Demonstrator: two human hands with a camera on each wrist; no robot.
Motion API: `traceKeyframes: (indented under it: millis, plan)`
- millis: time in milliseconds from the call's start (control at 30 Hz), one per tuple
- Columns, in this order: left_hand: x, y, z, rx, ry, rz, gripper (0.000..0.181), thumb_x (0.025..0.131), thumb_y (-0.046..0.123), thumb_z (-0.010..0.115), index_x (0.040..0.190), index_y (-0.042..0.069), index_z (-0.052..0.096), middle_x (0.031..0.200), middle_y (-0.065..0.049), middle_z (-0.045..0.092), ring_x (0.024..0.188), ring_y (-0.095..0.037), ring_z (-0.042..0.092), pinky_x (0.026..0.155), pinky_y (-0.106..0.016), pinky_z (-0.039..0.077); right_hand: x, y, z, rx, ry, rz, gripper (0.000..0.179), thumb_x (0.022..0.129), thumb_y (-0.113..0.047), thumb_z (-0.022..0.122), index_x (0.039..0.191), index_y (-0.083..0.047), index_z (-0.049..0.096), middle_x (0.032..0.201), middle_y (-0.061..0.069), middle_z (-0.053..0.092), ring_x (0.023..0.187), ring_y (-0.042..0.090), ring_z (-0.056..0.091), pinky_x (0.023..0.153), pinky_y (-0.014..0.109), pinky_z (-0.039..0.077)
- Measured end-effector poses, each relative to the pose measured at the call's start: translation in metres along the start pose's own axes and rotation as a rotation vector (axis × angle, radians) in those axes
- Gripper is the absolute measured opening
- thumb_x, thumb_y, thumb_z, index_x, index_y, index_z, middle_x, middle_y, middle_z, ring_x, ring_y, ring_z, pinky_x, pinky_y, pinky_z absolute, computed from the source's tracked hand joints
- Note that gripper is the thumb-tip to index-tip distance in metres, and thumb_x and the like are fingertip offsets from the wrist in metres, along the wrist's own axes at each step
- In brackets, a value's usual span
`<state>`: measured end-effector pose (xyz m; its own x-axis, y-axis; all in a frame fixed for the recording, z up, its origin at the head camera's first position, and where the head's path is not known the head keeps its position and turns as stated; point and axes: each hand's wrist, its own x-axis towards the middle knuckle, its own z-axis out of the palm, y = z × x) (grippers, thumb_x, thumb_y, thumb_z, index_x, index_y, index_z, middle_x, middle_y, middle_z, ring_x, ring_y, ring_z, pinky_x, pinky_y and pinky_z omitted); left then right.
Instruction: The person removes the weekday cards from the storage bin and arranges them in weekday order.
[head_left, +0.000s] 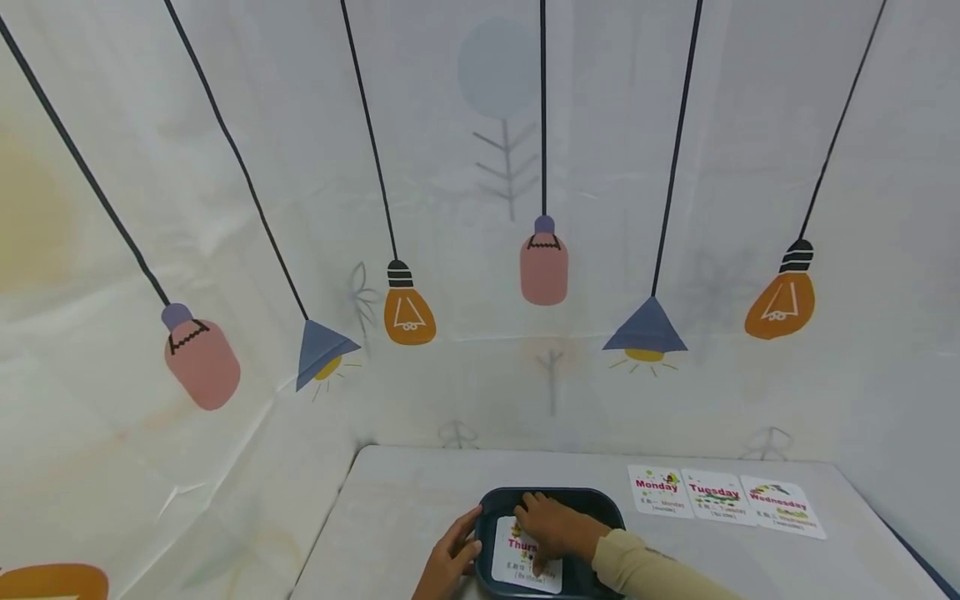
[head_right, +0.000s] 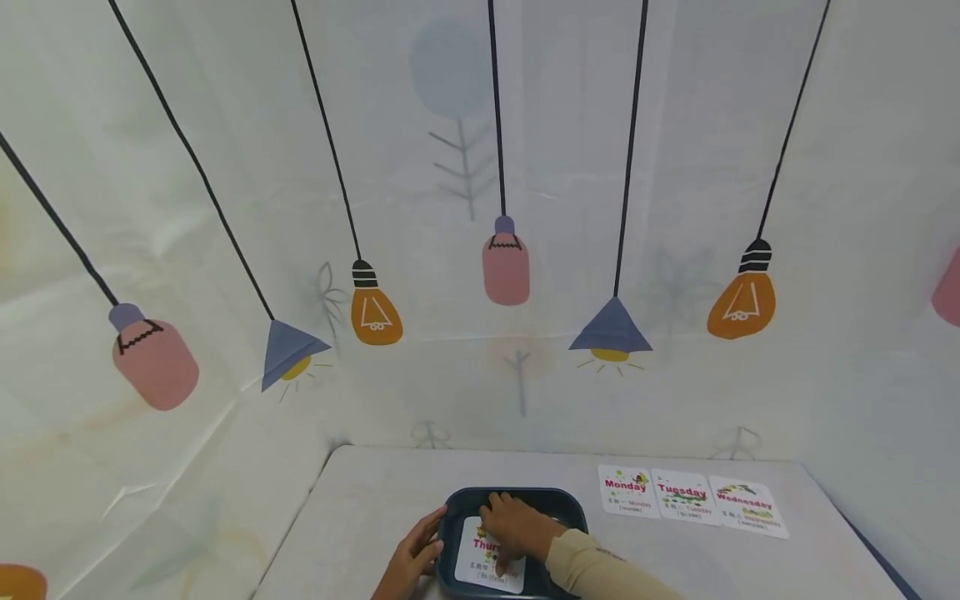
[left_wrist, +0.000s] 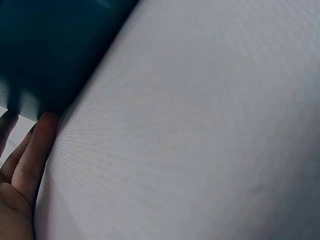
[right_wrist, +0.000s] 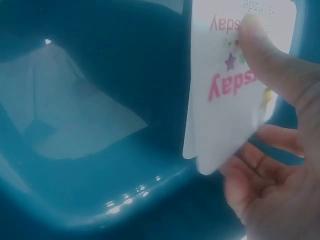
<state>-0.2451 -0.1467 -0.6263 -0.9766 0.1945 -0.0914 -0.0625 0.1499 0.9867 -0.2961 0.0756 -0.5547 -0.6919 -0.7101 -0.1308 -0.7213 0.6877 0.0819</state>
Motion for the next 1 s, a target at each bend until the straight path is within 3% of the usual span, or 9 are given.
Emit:
traceKeyframes:
  millis: [100,200,367,467,633,867,1000]
  plan:
    - [0.001,-0.001,-0.001,0.007,0.004,0.001,0.050,0.092,0.040,0.052,0.139,0.027,0.041,0.150,-0.009,0.034,0.132,-0.039,0.037,0.077,-0.033,0.053,-0.002,-0.001,-0.002,-0.073,0.067,-0.047,0.075,0.055,-0.060,0.078,0.112,-0.018,0.053,0.093,-0.003,0.056,0.078,0.009,0.046,0.076,0.026,0.050]
    - [0.001,-0.002,-0.001,0.010,0.012,-0.003,0.050,0.092,0.040,0.053,0.139,0.026,0.041,0.149,-0.008,0.035,0.131,-0.040,0.039,0.078,-0.034,0.053,-0.004,-0.001,-0.003,-0.072,0.078,-0.045,0.076,0.054,-0.060,0.078,0.113,-0.020,0.052,0.093,-0.003,0.056,0.078,0.010,0.047,0.077,0.028,0.050]
    - [0.000,-0.003,-0.002,0.002,-0.005,0.004,0.052,0.092,0.039,0.052,0.140,0.023,0.040,0.150,-0.010,0.034,0.131,-0.042,0.037,0.078,-0.036,0.053,-0.005,0.001,-0.001,0.152,0.015,0.023,0.078,0.059,-0.050,0.081,0.122,-0.022,0.045,0.104,0.001,0.052,0.077,0.009,0.052,0.072,0.028,0.052]
    - [0.000,-0.003,-0.001,-0.002,-0.012,0.001,0.052,0.092,0.040,0.052,0.140,0.023,0.040,0.150,-0.011,0.034,0.131,-0.041,0.038,0.078,-0.036,0.053,-0.008,0.006,0.000,0.291,0.004,0.046,0.076,0.061,-0.045,0.082,0.123,-0.025,0.043,0.101,-0.002,0.049,0.071,0.005,0.050,0.063,0.023,0.049]
    - [-0.001,-0.005,0.001,0.015,0.004,-0.007,0.050,0.091,0.037,0.055,0.139,0.025,0.042,0.148,-0.017,0.035,0.124,-0.039,0.048,0.079,-0.039,0.054,-0.017,0.014,-0.001,0.428,0.038,0.030,0.067,0.065,-0.040,0.081,0.121,-0.026,0.049,0.089,-0.007,0.051,0.068,0.002,0.046,0.060,0.021,0.043]
    - [0.001,-0.003,0.004,0.017,0.027,0.005,0.050,0.090,0.033,0.057,0.138,0.024,0.044,0.146,-0.019,0.037,0.121,-0.037,0.050,0.075,-0.037,0.055,-0.023,0.028,-0.001,0.578,0.086,0.052,0.064,0.077,-0.032,0.074,0.134,-0.018,0.050,0.099,-0.006,0.052,0.077,0.000,0.044,0.066,0.018,0.043]
    - [0.001,0.000,0.004,0.023,0.018,0.010,0.051,0.090,0.035,0.056,0.138,0.025,0.043,0.146,-0.019,0.037,0.118,-0.032,0.053,0.074,-0.035,0.055,-0.026,0.033,-0.004,0.667,0.130,0.036,0.061,0.077,-0.034,0.074,0.131,-0.015,0.052,0.106,-0.003,0.056,0.079,0.000,0.046,0.069,0.018,0.043]
